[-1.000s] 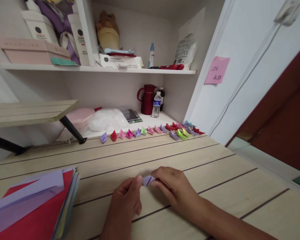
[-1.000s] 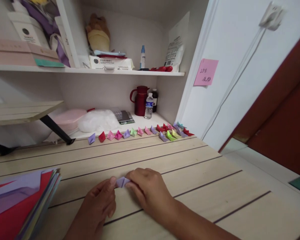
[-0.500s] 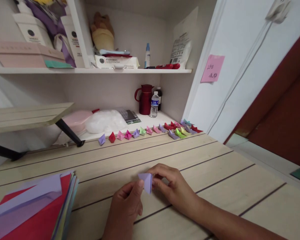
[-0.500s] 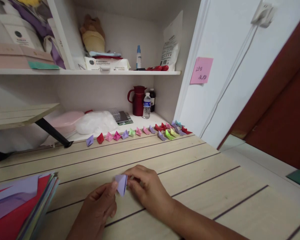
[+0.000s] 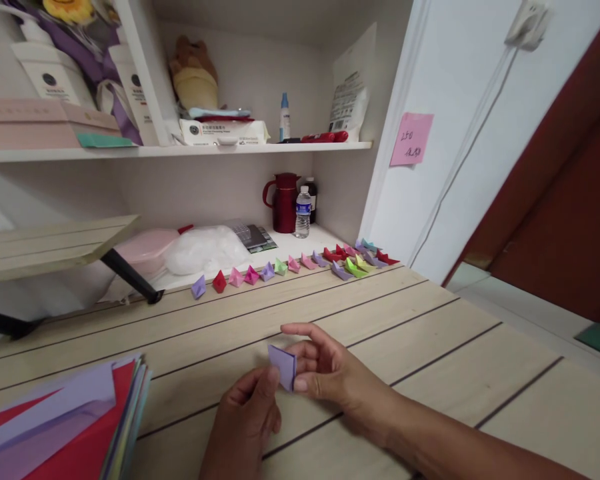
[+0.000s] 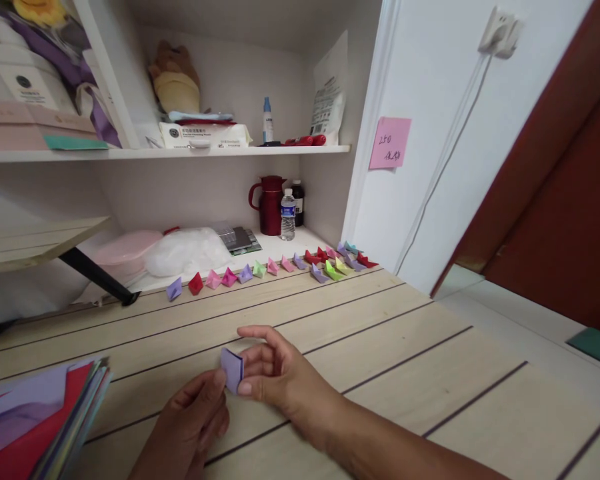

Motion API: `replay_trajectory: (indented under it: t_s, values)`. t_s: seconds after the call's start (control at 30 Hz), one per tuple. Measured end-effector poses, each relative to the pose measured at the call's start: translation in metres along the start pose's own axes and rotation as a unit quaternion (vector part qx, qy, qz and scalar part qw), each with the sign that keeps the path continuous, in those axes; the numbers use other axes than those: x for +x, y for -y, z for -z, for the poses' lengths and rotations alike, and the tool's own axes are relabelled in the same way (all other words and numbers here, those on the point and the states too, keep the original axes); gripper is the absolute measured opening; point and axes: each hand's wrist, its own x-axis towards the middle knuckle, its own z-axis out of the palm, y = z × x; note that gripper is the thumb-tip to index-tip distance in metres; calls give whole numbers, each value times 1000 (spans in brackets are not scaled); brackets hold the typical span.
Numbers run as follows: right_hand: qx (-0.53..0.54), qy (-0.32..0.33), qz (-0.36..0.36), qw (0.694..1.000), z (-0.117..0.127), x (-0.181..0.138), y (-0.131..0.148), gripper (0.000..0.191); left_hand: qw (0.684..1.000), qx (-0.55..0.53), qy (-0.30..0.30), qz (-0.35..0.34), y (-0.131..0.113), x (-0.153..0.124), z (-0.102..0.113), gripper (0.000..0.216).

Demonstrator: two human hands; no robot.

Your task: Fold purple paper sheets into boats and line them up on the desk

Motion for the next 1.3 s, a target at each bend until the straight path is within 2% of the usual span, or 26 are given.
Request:
replay_trajectory:
  t_s: [0.27,0.43,0.67,0.83,1.0,1.1,1.13,1.3]
  values:
    - [-8,-22,37,999,-2,1,4,48,1000,-7,-15,-19,0,-2,0,42]
    - [-7,-21,32,999,-3,2,5,35,998,-21,-26,-45,4,-4,-3,39]
    - [-16,-40,26,999,-1,3,6,33,994,-25,-27,-100,13,-2,-9,38]
    - [-28,-39,26,999,0,3,6,33,993,-54,-1,-100,17,-4,-17,38]
    - [-28,-40,24,999,2,5,6,31,990,-81,-25,-110,16,-4,-17,50]
    - [-31,-35,22,999,4,5,4,31,989,-61,-30,-130,17,-3,-17,70]
    - [-33,-31,21,999,4,5,4,31,989,-38,-33,-140,17,-3,-17,68]
    - [-37,-17,16,999,4,3,0,30,980,72,-75,-172,14,-7,-14,32]
